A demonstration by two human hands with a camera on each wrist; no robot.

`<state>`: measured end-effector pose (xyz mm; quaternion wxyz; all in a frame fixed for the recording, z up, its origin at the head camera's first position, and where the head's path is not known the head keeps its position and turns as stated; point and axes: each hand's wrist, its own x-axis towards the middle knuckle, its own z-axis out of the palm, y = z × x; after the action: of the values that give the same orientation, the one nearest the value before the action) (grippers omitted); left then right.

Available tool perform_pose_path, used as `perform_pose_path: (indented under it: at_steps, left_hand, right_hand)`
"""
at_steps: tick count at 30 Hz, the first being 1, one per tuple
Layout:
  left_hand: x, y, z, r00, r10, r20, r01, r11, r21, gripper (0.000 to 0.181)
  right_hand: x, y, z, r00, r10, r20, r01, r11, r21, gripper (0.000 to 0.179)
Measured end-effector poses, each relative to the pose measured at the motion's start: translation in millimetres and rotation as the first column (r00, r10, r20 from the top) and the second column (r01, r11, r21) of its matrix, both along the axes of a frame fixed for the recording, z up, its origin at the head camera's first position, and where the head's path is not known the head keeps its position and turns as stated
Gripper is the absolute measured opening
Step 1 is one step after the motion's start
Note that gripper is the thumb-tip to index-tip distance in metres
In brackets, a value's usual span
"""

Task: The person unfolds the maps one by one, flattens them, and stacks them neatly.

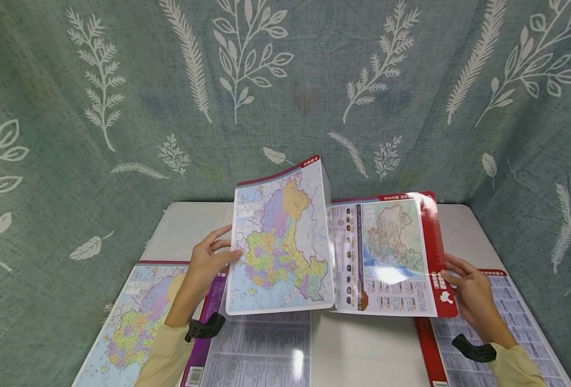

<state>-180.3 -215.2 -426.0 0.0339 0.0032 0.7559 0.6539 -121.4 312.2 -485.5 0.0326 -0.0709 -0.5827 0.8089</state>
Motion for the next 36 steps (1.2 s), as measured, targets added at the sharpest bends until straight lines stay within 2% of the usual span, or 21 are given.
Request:
perform_pose_path:
  at_steps: [8,17,27,31,36]
  left_hand:
    - [-3.9,-5.3,-1.5,1.0,0.016,0.013,-0.016,1.0,0.0,0.067]
    - [-12.3,-13.5,-4.3,0.999,0.043,0.022,-0.043,0.999,-0.016,0.066]
    - [-14.4,-17.3,12.6,0.998,0.051,0.047,-0.05,0.998,-0.028,0.066]
    - [-20.5,-23.9,7.6,0.997,0.054,0.054,-0.052,0.998,-0.028,0.068]
    - [-30.0,-34.7,-2.9,0.998,0.057,0.032,-0.055,0.997,-0.052,0.068]
  right_hand:
    - [-3.0,4.0,0.2,1.0,-0.009,-0.008,0.009,1.0,0.009,0.034]
    - [-7.6,10.3,0.0,0.999,-0.032,0.025,0.032,0.999,0.026,0.037]
    - [-15.9,15.8,1.8,0.999,-0.035,0.017,0.035,0.999,-0.002,0.031]
    - [-19.3,17.5,4.1,0.998,-0.048,0.034,0.048,0.999,0.004,0.03]
    - [-23.4,20.4,7.3,0.998,-0.056,0.042,0.055,0.998,0.018,0.031]
